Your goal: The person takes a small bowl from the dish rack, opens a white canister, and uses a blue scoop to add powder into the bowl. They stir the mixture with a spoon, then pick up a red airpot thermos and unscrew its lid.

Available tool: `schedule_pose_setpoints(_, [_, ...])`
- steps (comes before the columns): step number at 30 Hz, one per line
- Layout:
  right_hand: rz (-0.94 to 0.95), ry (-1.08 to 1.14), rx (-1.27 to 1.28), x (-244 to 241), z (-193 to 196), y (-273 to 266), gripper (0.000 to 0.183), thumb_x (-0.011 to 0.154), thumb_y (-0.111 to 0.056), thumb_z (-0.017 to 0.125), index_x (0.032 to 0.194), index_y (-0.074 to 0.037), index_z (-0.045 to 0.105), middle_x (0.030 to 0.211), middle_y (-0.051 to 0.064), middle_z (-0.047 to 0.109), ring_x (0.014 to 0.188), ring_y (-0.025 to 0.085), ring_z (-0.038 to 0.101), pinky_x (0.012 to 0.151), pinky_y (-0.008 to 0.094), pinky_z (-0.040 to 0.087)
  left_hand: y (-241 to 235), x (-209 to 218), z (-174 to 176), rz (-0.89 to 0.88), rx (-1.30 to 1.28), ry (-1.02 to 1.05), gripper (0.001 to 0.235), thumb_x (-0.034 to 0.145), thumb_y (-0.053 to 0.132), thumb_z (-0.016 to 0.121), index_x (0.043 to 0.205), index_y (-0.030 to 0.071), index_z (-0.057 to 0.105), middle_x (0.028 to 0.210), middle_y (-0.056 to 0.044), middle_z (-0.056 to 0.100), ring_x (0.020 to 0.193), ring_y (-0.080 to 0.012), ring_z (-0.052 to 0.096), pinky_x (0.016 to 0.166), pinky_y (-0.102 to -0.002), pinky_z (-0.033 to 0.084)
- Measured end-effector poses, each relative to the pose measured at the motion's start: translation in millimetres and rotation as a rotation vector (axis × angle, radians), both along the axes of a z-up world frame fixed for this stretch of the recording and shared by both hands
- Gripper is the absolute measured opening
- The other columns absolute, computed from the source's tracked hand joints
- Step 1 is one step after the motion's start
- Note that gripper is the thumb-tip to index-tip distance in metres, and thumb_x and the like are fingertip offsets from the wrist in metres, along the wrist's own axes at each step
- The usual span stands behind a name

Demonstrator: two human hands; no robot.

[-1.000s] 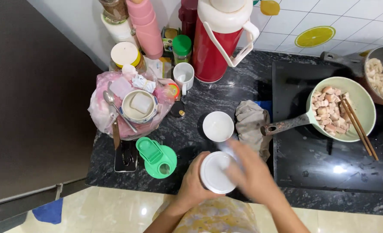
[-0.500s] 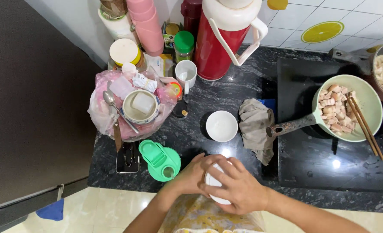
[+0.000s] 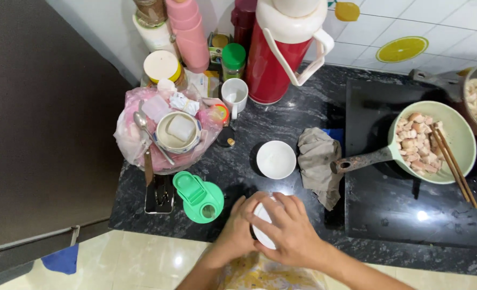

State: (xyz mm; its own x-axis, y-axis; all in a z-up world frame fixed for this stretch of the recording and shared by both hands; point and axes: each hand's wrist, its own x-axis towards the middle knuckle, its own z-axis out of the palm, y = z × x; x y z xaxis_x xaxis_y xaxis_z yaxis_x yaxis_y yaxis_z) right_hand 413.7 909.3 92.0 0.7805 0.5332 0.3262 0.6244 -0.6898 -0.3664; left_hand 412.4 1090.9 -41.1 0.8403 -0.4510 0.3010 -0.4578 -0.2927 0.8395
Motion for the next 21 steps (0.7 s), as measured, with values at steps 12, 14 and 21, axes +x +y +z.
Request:
schedule_pose_setpoints(12, [0.164, 0.355, -0.172, -4, 26, -27, 0.096, 0.069, -0.047, 0.085, 0.147, -0.005, 0.045, 0.149, 0.033, 0.038, 0.133, 0.052, 0.038, 0.102, 0.062, 0.035, 8, 9, 15, -0.307, 0.033, 0.29, 0.12, 0.054, 0.029, 0.096, 0.156, 0.008, 0.038, 0.161, -0.017, 0.045, 0.15, -0.0366, 0.042, 0.123, -0.046, 0.033])
schedule_pose_setpoints(14, [0.212, 0.528, -0.273, -5, 30, -28, 0.092, 0.077, -0.04, 0.083, 0.152, -0.009, 0.041, 0.153, 0.032, 0.035, 0.133, 0.049, 0.04, 0.105, 0.058, 0.038, 10, 11, 14, -0.312, 0.045, 0.291, 0.119, 0.054, 0.027, 0.095, 0.157, 0.008, 0.038, 0.161, -0.017, 0.046, 0.15, -0.0363, 0.043, 0.123, -0.046, 0.034])
schedule_pose_setpoints(21, [0.297, 0.218, -0.378, -11, 17, -26, 0.093, 0.064, -0.041, 0.084, 0.145, -0.011, 0.052, 0.148, 0.031, 0.039, 0.131, 0.056, 0.039, 0.099, 0.065, 0.035, 6, 17, 12, -0.351, 0.034, 0.253, 0.114, 0.062, 0.031, 0.096, 0.158, 0.007, 0.038, 0.16, -0.016, 0.048, 0.15, -0.0347, 0.045, 0.123, -0.044, 0.037])
